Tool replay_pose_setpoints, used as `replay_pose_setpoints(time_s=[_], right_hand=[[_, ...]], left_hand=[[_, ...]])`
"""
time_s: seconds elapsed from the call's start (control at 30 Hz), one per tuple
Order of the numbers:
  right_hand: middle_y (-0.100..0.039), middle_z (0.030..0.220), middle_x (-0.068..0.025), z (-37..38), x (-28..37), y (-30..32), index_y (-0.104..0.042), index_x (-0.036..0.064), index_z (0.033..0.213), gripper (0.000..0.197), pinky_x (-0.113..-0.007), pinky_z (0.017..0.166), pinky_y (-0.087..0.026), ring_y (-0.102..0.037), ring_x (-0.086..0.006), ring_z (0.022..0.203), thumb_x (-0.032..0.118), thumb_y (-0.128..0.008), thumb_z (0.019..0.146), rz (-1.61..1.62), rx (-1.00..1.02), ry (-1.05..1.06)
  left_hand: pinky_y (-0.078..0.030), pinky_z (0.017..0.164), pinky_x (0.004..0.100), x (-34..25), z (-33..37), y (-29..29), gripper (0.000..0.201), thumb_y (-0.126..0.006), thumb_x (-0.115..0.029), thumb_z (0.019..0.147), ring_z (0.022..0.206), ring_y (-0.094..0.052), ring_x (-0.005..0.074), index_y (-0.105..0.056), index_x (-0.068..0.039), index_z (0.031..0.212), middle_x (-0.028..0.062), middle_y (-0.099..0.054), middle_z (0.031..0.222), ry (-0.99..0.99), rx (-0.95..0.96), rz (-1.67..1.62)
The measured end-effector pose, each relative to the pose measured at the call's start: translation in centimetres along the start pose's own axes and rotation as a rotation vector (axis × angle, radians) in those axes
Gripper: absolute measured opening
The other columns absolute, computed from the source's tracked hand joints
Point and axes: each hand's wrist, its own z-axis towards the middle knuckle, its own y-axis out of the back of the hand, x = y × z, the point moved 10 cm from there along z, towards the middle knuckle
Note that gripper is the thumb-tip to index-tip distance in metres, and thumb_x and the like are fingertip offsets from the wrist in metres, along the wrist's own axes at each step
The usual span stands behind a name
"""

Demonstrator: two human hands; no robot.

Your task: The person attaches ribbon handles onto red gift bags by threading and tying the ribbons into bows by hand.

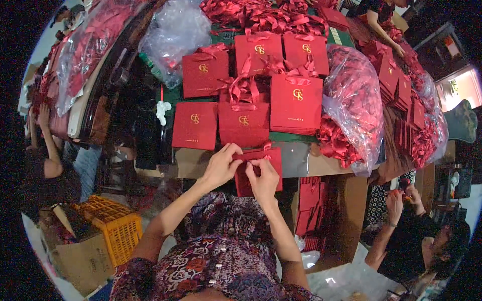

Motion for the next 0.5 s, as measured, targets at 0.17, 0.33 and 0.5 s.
replay_pose_setpoints(time_s=[0.17,0.33,0.5], right_hand=[[-0.065,0.081,-0.0121,0.1,1.1,-0.3,-0.061,0.0038,0.087,0.017,-0.04,0.064,-0.051,-0.065,-0.0318,0.073,0.009,-0.076,0.081,-0.066,-0.048,0.087],[-0.062,0.08,-0.0128,0.1,2.3,-0.9,-0.059,0.0045,0.088,0.019,-0.042,0.064,-0.05,-0.063,-0.0328,0.074,0.007,-0.075,0.078,-0.17,-0.046,0.155],[-0.064,0.086,-0.0136,0.7,2.5,-0.7,-0.062,0.0054,0.096,0.02,-0.043,0.067,-0.051,-0.064,-0.036,0.079,0.008,-0.073,0.08,-0.15,0.07,0.029]], left_hand=[[-0.05,0.073,0.0443,-0.1,-0.1,0.0,0.02,-0.061,-0.001,0.086,0.087,-0.063,0.0376,-0.052,-0.003,0.104,0.0173,-0.059,0.097,0.011,0.006,-0.044],[-0.05,0.073,0.0461,-0.8,-0.6,-0.1,0.015,-0.057,-0.001,0.088,0.089,-0.062,0.0406,-0.052,-0.003,0.102,0.0184,-0.059,0.097,0.026,-0.008,0.04],[-0.05,0.074,0.0464,-1.5,-0.8,0.1,0.017,-0.059,-0.001,0.087,0.088,-0.061,0.0418,-0.052,-0.003,0.102,0.0191,-0.059,0.097,0.016,-0.046,0.076]])
